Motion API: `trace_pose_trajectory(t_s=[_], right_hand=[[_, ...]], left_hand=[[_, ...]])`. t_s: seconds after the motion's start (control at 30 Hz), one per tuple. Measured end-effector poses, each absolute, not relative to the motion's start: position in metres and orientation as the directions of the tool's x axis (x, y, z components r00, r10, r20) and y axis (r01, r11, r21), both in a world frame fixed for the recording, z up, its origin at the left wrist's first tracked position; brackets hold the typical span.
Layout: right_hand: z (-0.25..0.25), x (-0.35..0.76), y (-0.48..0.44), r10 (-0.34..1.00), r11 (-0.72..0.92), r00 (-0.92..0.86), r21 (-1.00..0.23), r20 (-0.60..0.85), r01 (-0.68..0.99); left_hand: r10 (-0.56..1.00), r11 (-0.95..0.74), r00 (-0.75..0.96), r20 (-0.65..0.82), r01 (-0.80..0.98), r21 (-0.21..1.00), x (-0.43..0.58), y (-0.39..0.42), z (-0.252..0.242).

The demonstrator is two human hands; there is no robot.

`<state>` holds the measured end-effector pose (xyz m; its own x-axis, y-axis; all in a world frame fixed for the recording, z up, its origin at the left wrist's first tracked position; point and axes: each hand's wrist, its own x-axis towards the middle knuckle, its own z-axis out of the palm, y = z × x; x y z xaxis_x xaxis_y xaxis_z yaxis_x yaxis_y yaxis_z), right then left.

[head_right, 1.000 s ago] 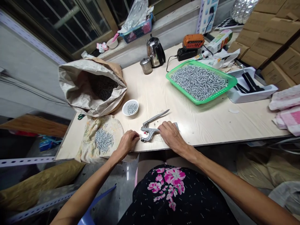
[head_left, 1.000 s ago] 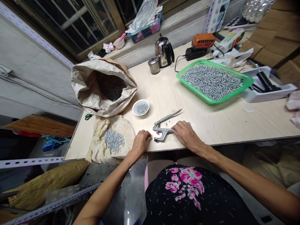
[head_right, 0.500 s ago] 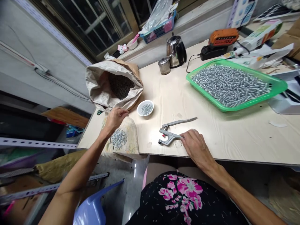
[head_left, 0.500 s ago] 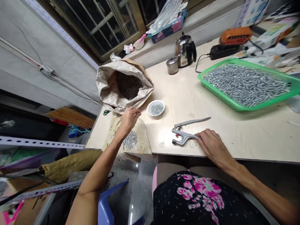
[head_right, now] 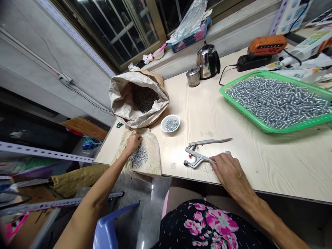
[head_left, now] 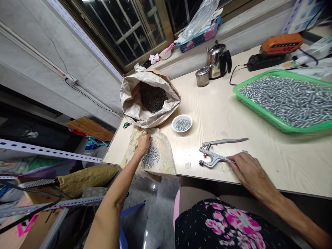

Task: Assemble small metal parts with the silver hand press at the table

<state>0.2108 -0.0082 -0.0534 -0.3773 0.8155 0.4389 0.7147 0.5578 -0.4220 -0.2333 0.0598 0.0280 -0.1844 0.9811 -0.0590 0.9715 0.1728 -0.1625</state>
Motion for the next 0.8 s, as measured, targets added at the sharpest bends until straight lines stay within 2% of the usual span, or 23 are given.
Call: trace_pose_trajectory(t_s=[0.27, 0.43, 0.5, 0.63, 0.7, 0.8], right_hand=[[-0.056, 0.211, -0.007, 0.794, 0.587, -0.406, -0.401, 0.452, 0.703], [-0.052, 0.208, -0.009, 0.796, 0.584, -0.419, -0.376, 0.436, 0.719], [-0.047, 0.206, -0.009, 0.795, 0.583, -0.427, -0.347, 0.430, 0.735], [-0.039, 0.204, -0.007, 0.806, 0.553, -0.427, -0.263, 0.410, 0.790], [-0.036, 0.203, -0.006, 0.813, 0.540, -0.423, -0.247, 0.400, 0.805], [-0.034, 0.203, -0.007, 0.818, 0.535, -0.413, -0.264, 0.401, 0.803]], left_hand=[[0.982, 0.170, -0.183, -0.050, 0.965, -0.200, -0.234, 0.062, 0.019], [0.987, 0.147, -0.154, -0.041, 0.978, -0.146, -0.211, 0.060, 0.036], [0.991, 0.124, -0.126, -0.048, 0.991, -0.040, -0.191, 0.056, 0.041], [0.998, -0.015, 0.032, -0.047, 0.946, 0.323, -0.134, 0.036, 0.035], [0.988, -0.125, 0.150, -0.028, 0.905, 0.407, -0.105, 0.024, 0.027], [0.969, -0.217, 0.249, -0.007, 0.859, 0.463, -0.073, 0.014, 0.019]])
